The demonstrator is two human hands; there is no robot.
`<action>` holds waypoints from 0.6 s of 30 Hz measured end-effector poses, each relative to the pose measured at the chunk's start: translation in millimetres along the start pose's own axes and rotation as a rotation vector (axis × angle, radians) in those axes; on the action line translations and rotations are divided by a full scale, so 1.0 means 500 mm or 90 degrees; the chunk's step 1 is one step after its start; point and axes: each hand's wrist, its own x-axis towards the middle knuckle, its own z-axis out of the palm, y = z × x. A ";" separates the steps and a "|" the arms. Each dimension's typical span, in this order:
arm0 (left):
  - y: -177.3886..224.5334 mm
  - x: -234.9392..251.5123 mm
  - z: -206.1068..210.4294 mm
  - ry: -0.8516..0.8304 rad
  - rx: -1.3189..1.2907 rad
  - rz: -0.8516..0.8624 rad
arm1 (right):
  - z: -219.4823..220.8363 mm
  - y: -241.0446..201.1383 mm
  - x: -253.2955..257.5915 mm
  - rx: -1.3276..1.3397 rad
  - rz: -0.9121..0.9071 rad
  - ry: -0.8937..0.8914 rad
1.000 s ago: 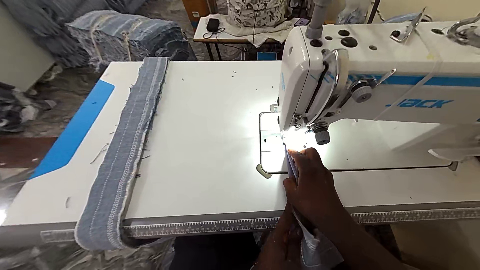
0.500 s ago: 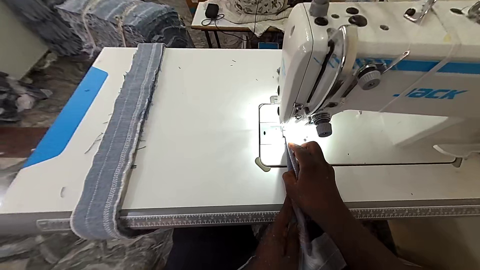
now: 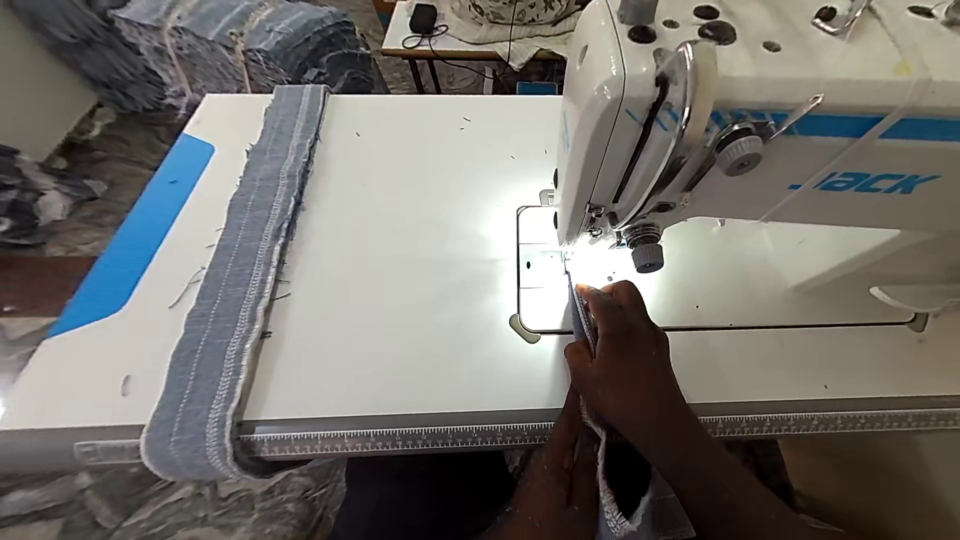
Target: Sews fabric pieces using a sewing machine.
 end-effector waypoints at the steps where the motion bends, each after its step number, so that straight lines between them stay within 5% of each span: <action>1: 0.001 0.000 -0.002 -0.012 0.005 0.008 | -0.001 0.000 0.000 -0.001 0.001 -0.001; 18: -0.003 0.001 0.001 -0.005 0.031 0.033 | 0.001 0.004 0.000 0.008 -0.006 0.011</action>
